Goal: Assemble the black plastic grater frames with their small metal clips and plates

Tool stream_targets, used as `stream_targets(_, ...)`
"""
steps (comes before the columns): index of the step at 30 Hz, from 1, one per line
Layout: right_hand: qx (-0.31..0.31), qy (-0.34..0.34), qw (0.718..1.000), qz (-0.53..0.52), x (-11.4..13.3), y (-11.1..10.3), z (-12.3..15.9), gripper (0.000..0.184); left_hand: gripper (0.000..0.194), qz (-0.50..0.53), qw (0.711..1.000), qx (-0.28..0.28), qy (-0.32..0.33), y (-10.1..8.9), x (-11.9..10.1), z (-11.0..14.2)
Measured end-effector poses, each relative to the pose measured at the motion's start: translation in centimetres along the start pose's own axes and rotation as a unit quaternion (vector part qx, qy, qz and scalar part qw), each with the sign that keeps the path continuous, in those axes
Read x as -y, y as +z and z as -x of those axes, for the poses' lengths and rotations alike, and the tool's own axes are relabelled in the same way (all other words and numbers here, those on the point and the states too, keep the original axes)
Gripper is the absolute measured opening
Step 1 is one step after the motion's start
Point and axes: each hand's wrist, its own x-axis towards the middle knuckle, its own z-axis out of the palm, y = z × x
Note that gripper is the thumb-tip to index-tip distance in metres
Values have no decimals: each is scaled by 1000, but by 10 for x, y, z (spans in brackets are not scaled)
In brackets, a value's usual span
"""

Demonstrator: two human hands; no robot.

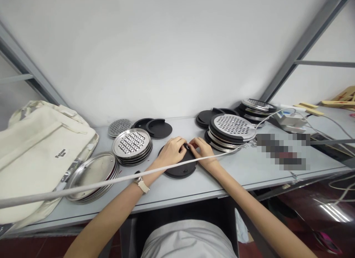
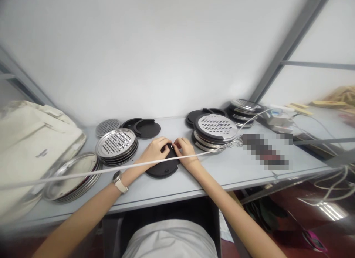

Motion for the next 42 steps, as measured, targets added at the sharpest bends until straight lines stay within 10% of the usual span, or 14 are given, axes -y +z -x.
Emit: stream_targets(42, 6, -22, 1000, 13, -4, 4, 1, 7, 18, 54, 998, 19, 34, 6, 9, -3)
